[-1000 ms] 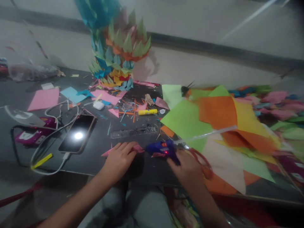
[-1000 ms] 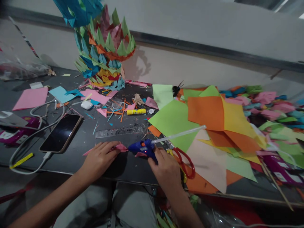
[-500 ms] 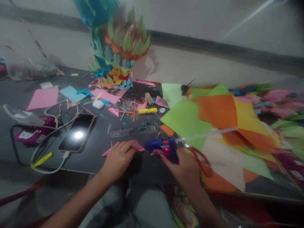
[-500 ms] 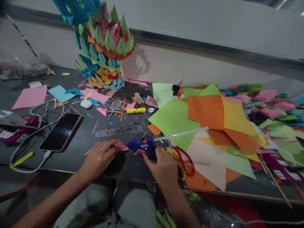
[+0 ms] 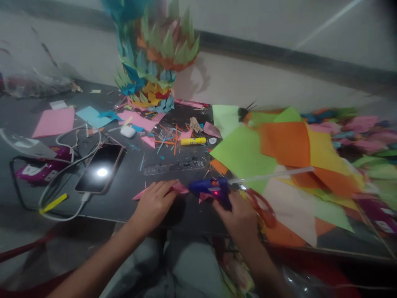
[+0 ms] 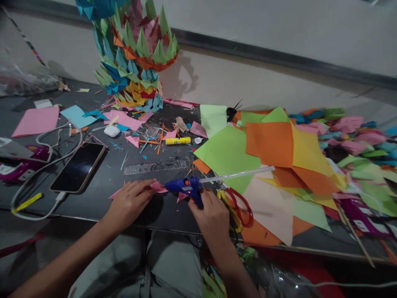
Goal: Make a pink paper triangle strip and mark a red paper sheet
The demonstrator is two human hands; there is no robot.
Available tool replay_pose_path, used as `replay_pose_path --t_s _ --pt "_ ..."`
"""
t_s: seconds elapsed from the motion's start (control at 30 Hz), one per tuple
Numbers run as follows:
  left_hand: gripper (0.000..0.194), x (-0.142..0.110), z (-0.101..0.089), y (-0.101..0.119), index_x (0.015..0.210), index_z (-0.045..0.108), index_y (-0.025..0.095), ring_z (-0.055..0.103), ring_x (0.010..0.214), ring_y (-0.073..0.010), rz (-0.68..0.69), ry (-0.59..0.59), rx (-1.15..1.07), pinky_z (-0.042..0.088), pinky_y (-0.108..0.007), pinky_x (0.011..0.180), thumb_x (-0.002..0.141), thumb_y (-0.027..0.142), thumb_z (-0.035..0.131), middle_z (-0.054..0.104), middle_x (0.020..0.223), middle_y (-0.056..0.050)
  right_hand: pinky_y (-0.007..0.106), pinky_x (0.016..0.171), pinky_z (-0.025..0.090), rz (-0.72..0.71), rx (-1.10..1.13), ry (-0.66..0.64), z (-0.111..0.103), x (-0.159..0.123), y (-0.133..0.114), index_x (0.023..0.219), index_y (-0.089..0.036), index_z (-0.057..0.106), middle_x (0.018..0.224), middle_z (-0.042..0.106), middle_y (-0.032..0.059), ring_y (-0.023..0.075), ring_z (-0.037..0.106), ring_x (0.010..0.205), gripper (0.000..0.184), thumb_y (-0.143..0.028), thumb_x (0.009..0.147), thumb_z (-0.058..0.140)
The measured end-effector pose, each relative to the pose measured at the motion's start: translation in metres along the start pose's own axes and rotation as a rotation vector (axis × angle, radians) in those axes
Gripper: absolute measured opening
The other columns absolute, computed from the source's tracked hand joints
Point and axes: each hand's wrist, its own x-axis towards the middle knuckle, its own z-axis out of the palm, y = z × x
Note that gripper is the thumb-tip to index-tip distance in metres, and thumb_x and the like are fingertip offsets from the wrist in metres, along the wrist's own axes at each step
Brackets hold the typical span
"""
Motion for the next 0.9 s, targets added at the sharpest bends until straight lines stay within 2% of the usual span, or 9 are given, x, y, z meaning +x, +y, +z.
replay_pose_path --t_s 0.13,0.27,0.6,0.77,0.9 --pt "0.017 -0.0002 0.0006 0.0001 0.091 0.061 0.017 0.057 0.09 -0.0194 0.007 0.025 -0.005 0.043 -0.032 0.069 0.089 0.016 0.044 0.062 0.11 -0.008 0.027 0.058 0.041 0.002 0.033 -0.019 -0.0002 -0.002 0.001 0.085 -0.013 0.059 0.063 0.057 0.0038 0.017 0.055 0.059 0.019 -0.026 0.086 0.045" --pt "0.017 -0.0003 0.0021 -0.0005 0.09 0.062 0.016 0.057 0.088 -0.0196 0.015 0.055 0.008 0.043 -0.032 0.068 0.089 0.016 0.045 0.063 0.108 -0.009 0.026 0.058 0.041 -0.009 0.037 0.013 -0.0005 -0.0017 0.0014 0.087 -0.013 0.059 0.064 0.057 0.0037 0.0168 0.054 0.06 0.021 -0.028 0.089 0.043" --pt "0.017 -0.0008 0.0022 -0.0017 0.09 0.062 0.016 0.057 0.087 -0.0191 0.026 0.058 -0.001 0.043 -0.032 0.066 0.089 0.015 0.046 0.062 0.109 -0.007 0.028 0.064 0.045 -0.02 0.091 0.014 0.0007 -0.0049 0.0042 0.094 -0.012 0.058 0.075 0.063 0.0076 0.0186 0.058 0.068 0.02 -0.025 0.089 0.045" --pt "0.016 -0.001 0.0012 -0.0018 0.09 0.062 0.016 0.057 0.088 -0.0197 0.024 0.056 -0.005 0.043 -0.033 0.067 0.089 0.015 0.045 0.062 0.109 -0.007 0.028 0.06 0.044 -0.023 0.07 0.004 -0.001 -0.0057 0.0051 0.093 -0.011 0.058 0.071 0.062 0.0074 0.0181 0.057 0.064 0.022 -0.027 0.09 0.043" --pt "0.016 0.0005 -0.0004 -0.0003 0.086 0.062 0.015 0.057 0.086 -0.0195 0.015 0.073 -0.003 0.043 -0.033 0.067 0.089 0.015 0.046 0.063 0.107 -0.007 0.028 0.063 0.045 -0.046 0.061 0.029 -0.004 -0.0071 0.0069 0.097 -0.012 0.057 0.076 0.064 0.0081 0.0188 0.058 0.069 0.022 -0.027 0.09 0.043"
